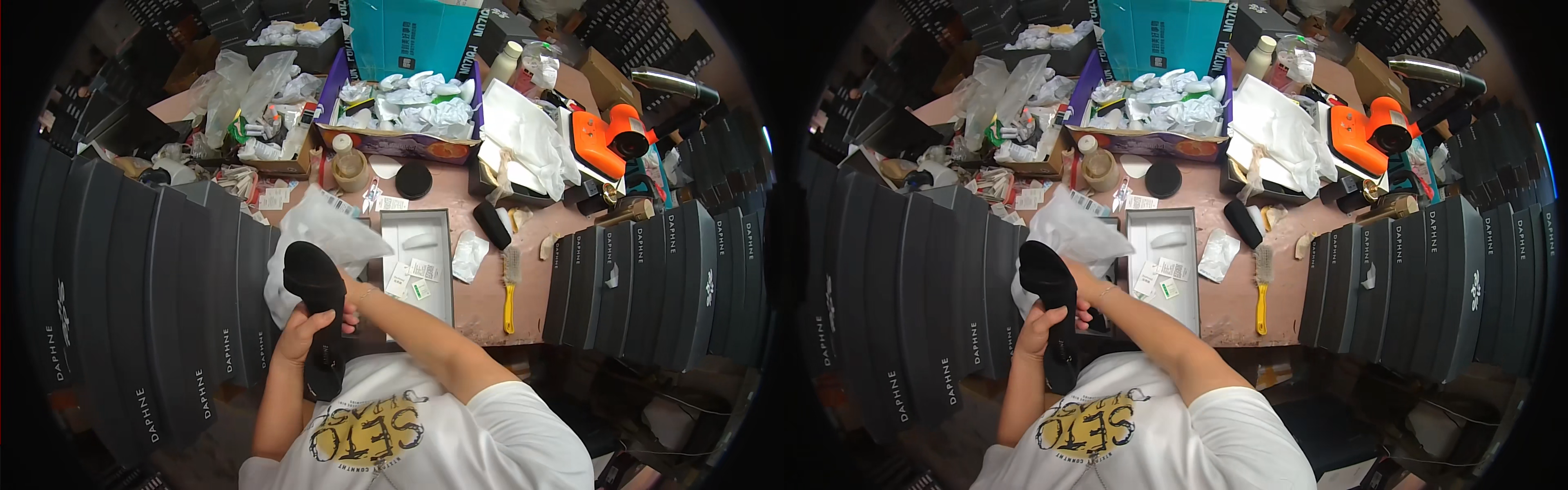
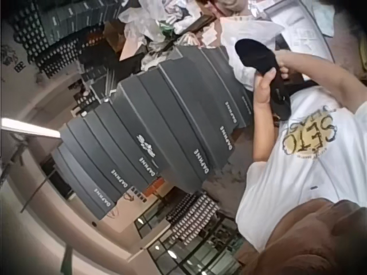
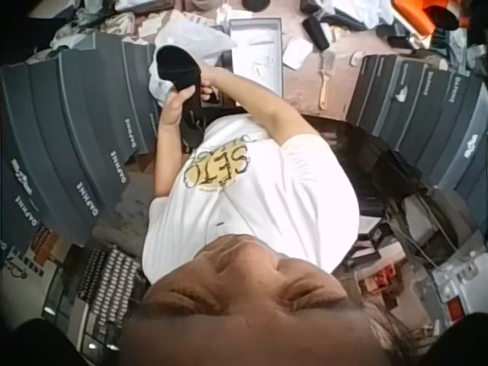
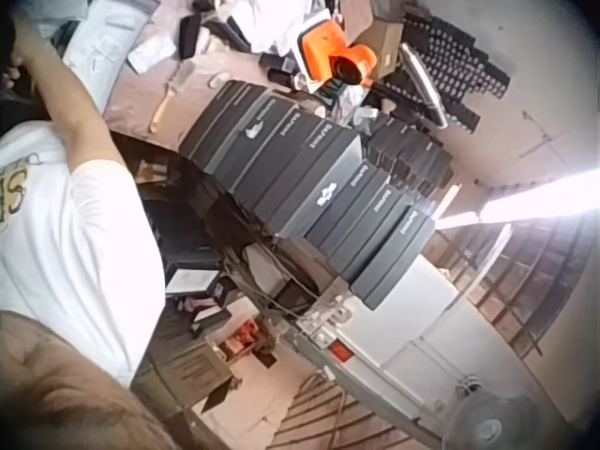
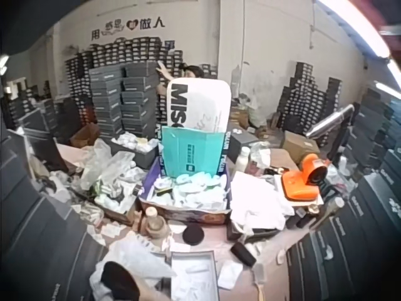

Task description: The recorder wipes the soles of a pair of high-heeled shoes, wraps them in tissue paper, and packs them into a shoebox.

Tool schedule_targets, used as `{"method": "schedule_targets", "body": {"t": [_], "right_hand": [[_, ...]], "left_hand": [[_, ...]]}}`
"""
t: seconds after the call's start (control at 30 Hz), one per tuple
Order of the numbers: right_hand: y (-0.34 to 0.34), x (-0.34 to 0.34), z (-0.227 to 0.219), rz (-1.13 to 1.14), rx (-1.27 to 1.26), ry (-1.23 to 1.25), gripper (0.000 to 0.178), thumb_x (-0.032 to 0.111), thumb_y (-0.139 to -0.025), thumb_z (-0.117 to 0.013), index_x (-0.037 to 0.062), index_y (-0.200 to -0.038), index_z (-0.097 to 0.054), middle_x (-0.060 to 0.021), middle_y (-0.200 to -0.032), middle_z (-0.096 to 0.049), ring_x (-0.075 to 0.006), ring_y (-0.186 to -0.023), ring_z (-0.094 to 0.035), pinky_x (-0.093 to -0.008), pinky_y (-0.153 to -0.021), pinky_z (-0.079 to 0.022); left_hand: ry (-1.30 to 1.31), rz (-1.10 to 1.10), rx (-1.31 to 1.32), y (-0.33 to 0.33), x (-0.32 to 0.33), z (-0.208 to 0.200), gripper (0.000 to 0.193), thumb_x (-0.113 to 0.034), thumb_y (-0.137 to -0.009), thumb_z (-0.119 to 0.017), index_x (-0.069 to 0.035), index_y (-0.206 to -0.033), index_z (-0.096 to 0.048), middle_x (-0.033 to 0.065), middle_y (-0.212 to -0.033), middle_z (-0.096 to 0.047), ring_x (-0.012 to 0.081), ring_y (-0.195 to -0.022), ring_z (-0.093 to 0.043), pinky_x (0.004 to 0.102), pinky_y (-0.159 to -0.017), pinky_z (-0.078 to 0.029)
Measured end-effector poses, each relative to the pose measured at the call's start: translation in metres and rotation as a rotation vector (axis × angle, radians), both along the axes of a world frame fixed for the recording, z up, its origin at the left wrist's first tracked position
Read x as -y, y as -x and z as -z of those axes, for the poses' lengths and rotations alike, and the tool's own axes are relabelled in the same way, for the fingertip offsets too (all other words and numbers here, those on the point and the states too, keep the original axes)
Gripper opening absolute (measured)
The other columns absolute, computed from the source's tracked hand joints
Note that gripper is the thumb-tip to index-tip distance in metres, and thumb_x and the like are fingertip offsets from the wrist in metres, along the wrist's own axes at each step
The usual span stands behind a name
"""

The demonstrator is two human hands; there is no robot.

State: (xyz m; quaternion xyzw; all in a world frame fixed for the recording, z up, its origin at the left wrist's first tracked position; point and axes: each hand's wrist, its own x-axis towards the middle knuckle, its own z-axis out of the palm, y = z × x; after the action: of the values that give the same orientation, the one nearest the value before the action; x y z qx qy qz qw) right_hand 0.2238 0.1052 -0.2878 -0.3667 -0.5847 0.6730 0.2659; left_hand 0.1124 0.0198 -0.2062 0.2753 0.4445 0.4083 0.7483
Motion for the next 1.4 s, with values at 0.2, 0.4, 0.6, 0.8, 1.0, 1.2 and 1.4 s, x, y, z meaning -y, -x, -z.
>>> {"method": "schedule_targets", "body": {"t": [0.2,0.4,0.6,0.8,1.0,1.2,1.4], "right_hand": [[-0.034,0.023,0.056,-0.090,0.274,-0.587,0.024,0.011,-0.082,-0.056,0.0040,-0.104,-0.060,-0.0178,-0.099,-0.062,-0.0361,-0.088,-0.060,-0.0405,-0.074,-0.048],[-0.143,0.077,0.093,-0.018,1.032,-0.402,0.026,0.009,-0.074,-0.063,0.0057,-0.100,-0.060,-0.0146,-0.094,-0.060,-0.0334,-0.093,-0.058,-0.0437,-0.076,-0.049],[-0.136,0.105,0.101,0.117,0.881,-0.338,0.007,0.008,-0.078,-0.057,0.0075,-0.086,-0.058,-0.0113,-0.084,-0.059,-0.0324,-0.081,-0.059,-0.0449,-0.068,-0.045],[-0.166,0.092,0.059,0.288,0.733,-0.580,0.013,0.017,-0.078,-0.066,0.0073,-0.083,-0.059,-0.0102,-0.081,-0.057,-0.0327,-0.074,-0.058,-0.0429,-0.063,-0.047],[-0.188,0.050,0.038,0.138,0.900,-0.548,0.027,0.033,-0.084,-0.062,0.0063,-0.078,-0.060,-0.0125,-0.076,-0.060,-0.0328,-0.068,-0.061,-0.0414,-0.058,-0.048],[-0.206,-0.019,0.025,0.244,0.755,-0.643,0.027,0.028,-0.087,-0.059,0.0021,-0.079,-0.061,-0.0160,-0.077,-0.062,-0.0332,-0.067,-0.062,-0.0415,-0.059,-0.048],[-0.186,-0.058,0.038,0.250,0.727,-0.692,0.028,0.015,-0.084,-0.060,-0.0006,-0.106,-0.059,-0.0174,-0.093,-0.064,-0.0316,-0.088,-0.061,-0.0407,-0.076,-0.048]], "left_hand": [[0.254,-0.246,-0.111,0.037,0.010,0.077,0.027,-0.013,-0.087,-0.059,0.003,-0.109,-0.055,0.0128,-0.096,-0.063,0.0209,-0.082,-0.065,0.0311,-0.074,-0.055],[0.154,-0.314,-0.487,0.029,-0.024,0.176,0.025,-0.019,-0.084,-0.063,-0.004,-0.104,-0.059,0.0036,-0.083,-0.059,0.0151,-0.068,-0.057,0.0296,-0.063,-0.047],[0.169,-0.346,-0.444,0.033,-0.044,0.184,0.036,-0.017,-0.086,-0.060,0.001,-0.116,-0.054,0.0096,-0.102,-0.061,0.0211,-0.088,-0.059,0.0327,-0.075,-0.047],[-0.213,-0.135,-0.842,0.024,-0.029,0.107,0.026,-0.011,-0.088,-0.058,0.002,-0.110,-0.058,0.0109,-0.092,-0.065,0.0178,-0.082,-0.063,0.0291,-0.072,-0.048],[-0.064,-0.184,-0.615,0.018,-0.016,0.078,0.025,-0.013,-0.090,-0.058,0.001,-0.110,-0.054,0.0095,-0.091,-0.063,0.0163,-0.071,-0.064,0.0277,-0.065,-0.051],[0.194,-0.212,-0.302,0.013,-0.008,0.063,0.028,-0.016,-0.093,-0.053,0.001,-0.115,-0.048,0.0145,-0.093,-0.062,0.0204,-0.074,-0.065,0.0343,-0.066,-0.056],[0.372,-0.175,0.081,0.002,-0.013,0.051,0.029,-0.019,-0.094,-0.052,0.002,-0.113,-0.048,0.0167,-0.095,-0.062,0.0244,-0.074,-0.067,0.0363,-0.067,-0.058]]}}
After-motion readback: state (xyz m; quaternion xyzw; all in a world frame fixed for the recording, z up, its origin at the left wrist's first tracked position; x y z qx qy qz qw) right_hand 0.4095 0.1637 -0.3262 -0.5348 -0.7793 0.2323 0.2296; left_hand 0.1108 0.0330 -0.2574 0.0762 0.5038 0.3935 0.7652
